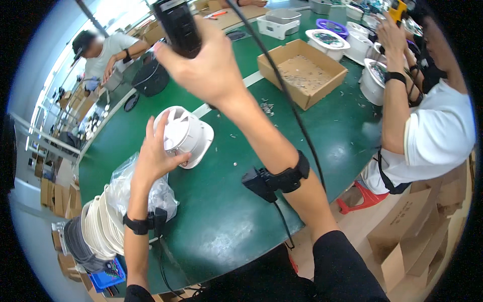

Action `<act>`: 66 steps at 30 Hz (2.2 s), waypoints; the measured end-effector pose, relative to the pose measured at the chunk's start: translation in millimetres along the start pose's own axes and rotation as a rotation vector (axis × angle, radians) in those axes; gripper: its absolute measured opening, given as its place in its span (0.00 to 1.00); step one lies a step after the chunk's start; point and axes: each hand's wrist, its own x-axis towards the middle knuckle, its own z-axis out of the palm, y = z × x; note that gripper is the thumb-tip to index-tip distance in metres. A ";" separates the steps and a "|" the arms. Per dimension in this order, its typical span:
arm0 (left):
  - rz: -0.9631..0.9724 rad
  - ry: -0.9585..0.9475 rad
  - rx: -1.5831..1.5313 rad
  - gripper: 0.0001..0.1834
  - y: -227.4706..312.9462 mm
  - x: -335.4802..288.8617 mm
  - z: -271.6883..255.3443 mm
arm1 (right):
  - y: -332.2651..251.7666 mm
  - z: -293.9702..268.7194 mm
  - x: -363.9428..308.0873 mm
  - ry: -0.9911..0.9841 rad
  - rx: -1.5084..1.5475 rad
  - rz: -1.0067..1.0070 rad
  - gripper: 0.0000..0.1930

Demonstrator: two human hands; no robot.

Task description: The person assembles small electronic devices on a green workbench. They use a power screwdriver to secure circuit boards into white and purple plastic housings, then attach fan grilles and other components. The person handles multiple units sequentially, retrieving parts from nearby boxes and organizing them on the table.

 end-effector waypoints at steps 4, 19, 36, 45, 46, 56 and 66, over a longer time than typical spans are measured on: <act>-0.142 -0.040 -0.065 0.58 -15.5 12.4 4.3 | -13.2 -6.7 1.7 0.008 0.007 0.001 0.16; 0.233 -0.155 -0.470 0.24 8.7 -47.6 -52.0 | -13.1 -22.2 -4.2 -0.233 0.034 -0.004 0.22; -0.099 0.203 -0.723 0.10 20.7 -323.2 -1.5 | -68.3 -13.6 -249.0 -1.145 -0.657 -0.327 0.24; -0.083 0.255 -0.670 0.09 18.2 -317.4 5.7 | -93.9 -33.2 -326.4 -0.777 -1.126 0.132 0.33; -0.115 0.236 -0.636 0.09 19.8 -318.1 3.2 | -121.0 -30.1 -332.9 -0.760 -0.935 0.197 0.30; 0.484 0.084 -0.229 0.30 114.0 -265.6 48.8 | -225.3 -162.6 -444.6 -0.429 0.059 0.910 0.21; 0.560 -0.067 -0.153 0.36 142.6 -277.9 36.8 | -453.5 -259.8 -910.7 0.932 -0.551 2.355 0.13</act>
